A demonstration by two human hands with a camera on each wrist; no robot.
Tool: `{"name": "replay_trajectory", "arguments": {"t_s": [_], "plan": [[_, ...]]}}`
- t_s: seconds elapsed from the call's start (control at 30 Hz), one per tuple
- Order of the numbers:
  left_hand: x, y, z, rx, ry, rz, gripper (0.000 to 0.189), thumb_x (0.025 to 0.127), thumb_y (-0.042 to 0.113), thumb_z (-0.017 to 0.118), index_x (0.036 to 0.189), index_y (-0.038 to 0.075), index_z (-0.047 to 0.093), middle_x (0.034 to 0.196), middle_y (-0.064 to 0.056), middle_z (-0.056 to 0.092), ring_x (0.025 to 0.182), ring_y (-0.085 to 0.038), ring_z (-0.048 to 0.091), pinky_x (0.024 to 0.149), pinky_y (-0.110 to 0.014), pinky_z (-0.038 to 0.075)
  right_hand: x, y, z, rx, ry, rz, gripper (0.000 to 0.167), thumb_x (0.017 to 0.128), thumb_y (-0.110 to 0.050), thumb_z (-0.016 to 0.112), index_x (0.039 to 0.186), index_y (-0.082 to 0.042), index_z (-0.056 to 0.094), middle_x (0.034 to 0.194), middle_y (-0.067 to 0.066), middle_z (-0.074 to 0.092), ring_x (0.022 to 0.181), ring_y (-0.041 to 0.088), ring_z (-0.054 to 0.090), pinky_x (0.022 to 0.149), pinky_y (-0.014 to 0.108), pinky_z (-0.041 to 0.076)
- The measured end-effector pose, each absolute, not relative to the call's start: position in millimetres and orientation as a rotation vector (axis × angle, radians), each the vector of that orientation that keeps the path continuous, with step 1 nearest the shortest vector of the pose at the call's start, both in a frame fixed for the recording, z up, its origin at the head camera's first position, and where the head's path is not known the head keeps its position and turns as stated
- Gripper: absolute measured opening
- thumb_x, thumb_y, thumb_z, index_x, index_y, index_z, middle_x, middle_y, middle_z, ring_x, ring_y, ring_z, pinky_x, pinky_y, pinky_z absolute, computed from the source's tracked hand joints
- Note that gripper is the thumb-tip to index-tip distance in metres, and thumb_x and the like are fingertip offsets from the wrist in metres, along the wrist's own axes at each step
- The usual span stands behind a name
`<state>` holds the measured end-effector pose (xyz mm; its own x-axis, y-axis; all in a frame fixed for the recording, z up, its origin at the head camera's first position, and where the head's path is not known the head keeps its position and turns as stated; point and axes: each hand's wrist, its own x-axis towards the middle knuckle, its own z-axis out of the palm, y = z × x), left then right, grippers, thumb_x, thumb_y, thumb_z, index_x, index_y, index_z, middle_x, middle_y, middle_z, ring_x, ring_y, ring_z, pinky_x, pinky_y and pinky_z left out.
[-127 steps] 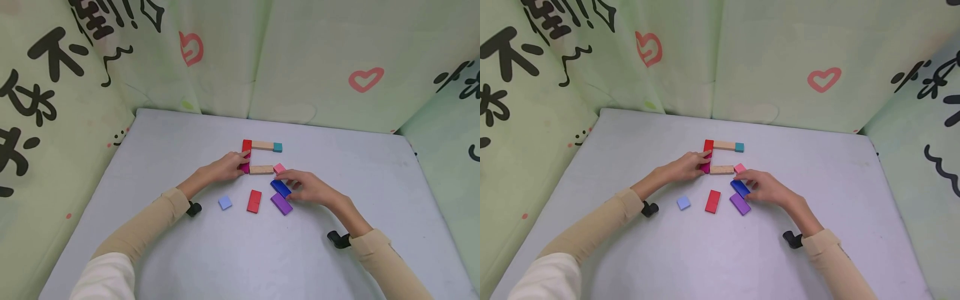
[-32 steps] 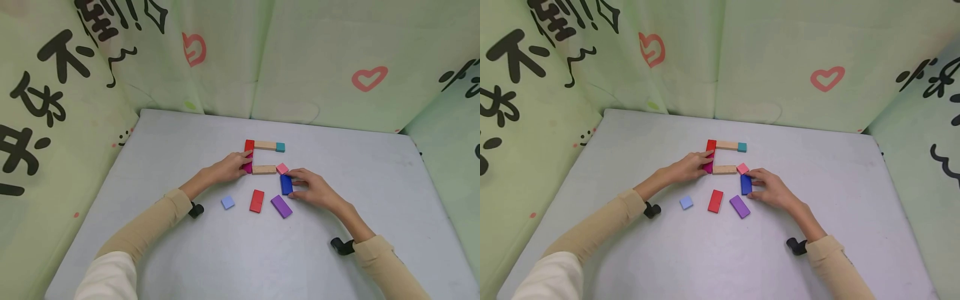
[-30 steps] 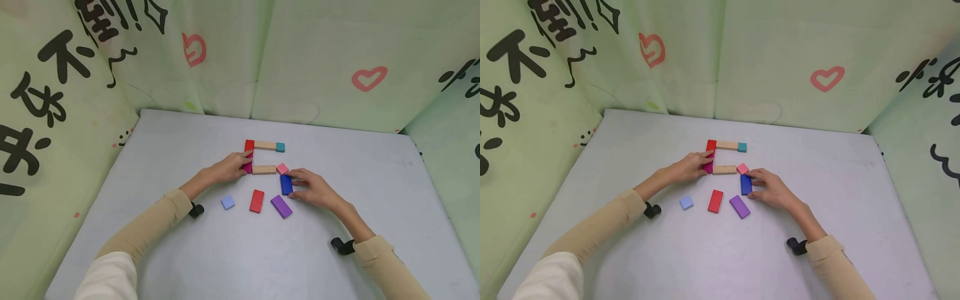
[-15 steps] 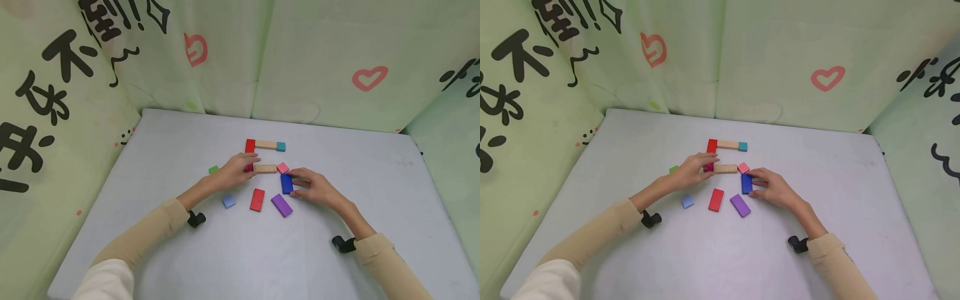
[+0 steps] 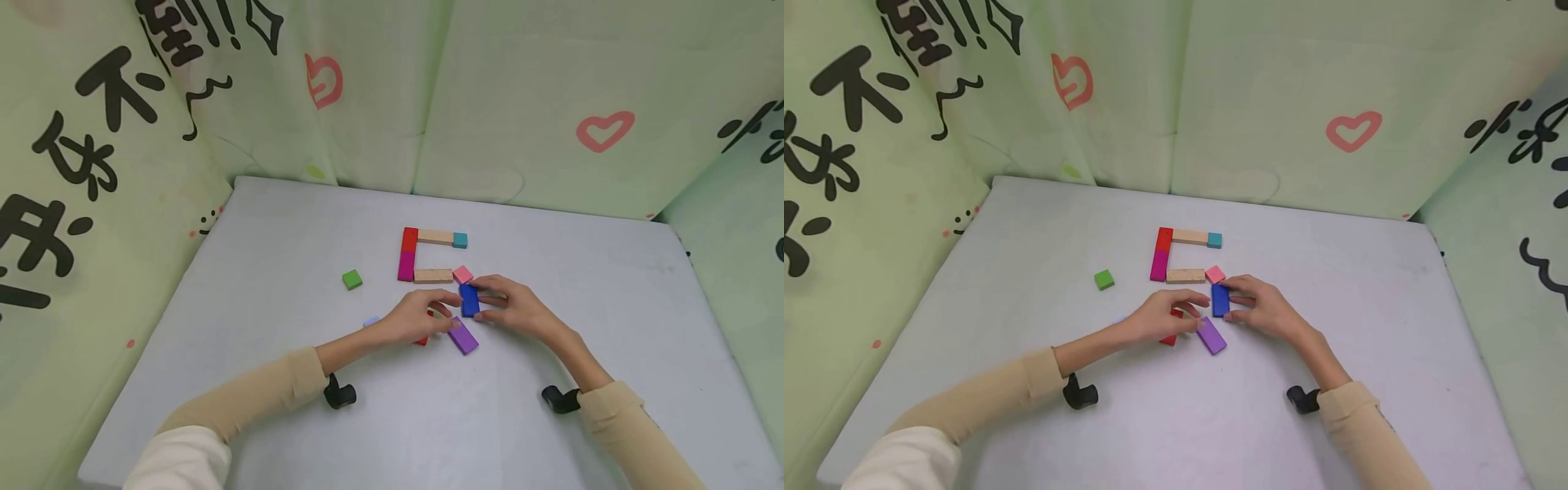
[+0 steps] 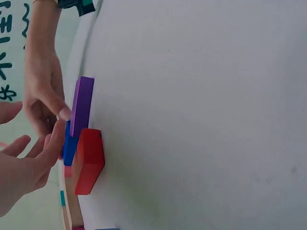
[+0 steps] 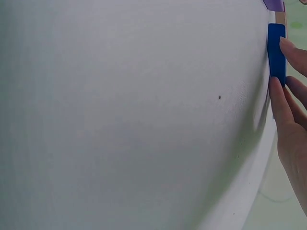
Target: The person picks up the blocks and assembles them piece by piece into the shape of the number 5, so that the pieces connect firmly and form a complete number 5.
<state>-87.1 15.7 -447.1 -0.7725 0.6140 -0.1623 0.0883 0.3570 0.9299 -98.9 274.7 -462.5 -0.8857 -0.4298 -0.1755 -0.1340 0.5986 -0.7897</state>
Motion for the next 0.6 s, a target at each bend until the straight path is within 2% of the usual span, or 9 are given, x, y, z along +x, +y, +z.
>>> {"name": "replay_trajectory", "arguments": {"t_s": [0.13, 0.23, 0.3, 0.47, 0.6], "plan": [[-78, 23, -451, 0.618, 2.260, 1.332, 0.054, 0.093, 0.017, 0.077, 0.143, 0.006, 0.059, 0.140, -0.009, 0.063, 0.118, -0.022, 0.062, 0.082, -0.023, 0.054, -98, 274, -461, -0.459, 2.461, -1.210, 0.062, 0.090, -0.002, 0.077, 0.146, 0.004, 0.051, 0.148, 0.027, 0.049, 0.131, 0.047, 0.057, 0.104, 0.047, 0.048], [-72, 30, -452, 0.611, 2.395, 1.239, 0.060, 0.089, 0.020, 0.081, 0.142, 0.004, 0.058, 0.137, -0.012, 0.061, 0.119, -0.024, 0.057, 0.092, -0.025, 0.052, -98, 274, -458, -0.464, 2.459, -1.207, 0.062, 0.090, -0.003, 0.077, 0.146, 0.004, 0.051, 0.148, 0.027, 0.049, 0.131, 0.046, 0.057, 0.105, 0.048, 0.048], [-68, 35, -452, 0.588, 2.447, 1.191, 0.063, 0.088, 0.021, 0.083, 0.142, 0.003, 0.056, 0.136, -0.014, 0.058, 0.119, -0.025, 0.055, 0.095, -0.029, 0.052, -98, 274, -457, -0.472, 2.460, -1.206, 0.062, 0.090, -0.004, 0.077, 0.146, 0.004, 0.051, 0.148, 0.027, 0.049, 0.131, 0.046, 0.057, 0.105, 0.049, 0.048], [-61, 47, -452, 0.567, 2.525, 1.050, 0.068, 0.086, 0.031, 0.086, 0.138, 0.002, 0.053, 0.125, -0.012, 0.055, 0.112, -0.020, 0.051, 0.086, -0.023, 0.051, -99, 274, -457, -0.472, 2.456, -1.220, 0.063, 0.089, -0.002, 0.078, 0.146, 0.005, 0.052, 0.148, 0.028, 0.050, 0.131, 0.046, 0.057, 0.105, 0.048, 0.048], [-58, 58, -453, 0.608, 2.645, 0.838, 0.073, 0.084, 0.046, 0.084, 0.133, 0.000, 0.055, 0.114, -0.009, 0.054, 0.101, -0.017, 0.050, 0.071, -0.019, 0.047, -98, 274, -459, -0.454, 2.453, -1.220, 0.064, 0.089, -0.001, 0.078, 0.146, 0.004, 0.051, 0.148, 0.028, 0.049, 0.130, 0.047, 0.058, 0.105, 0.049, 0.048]]}}
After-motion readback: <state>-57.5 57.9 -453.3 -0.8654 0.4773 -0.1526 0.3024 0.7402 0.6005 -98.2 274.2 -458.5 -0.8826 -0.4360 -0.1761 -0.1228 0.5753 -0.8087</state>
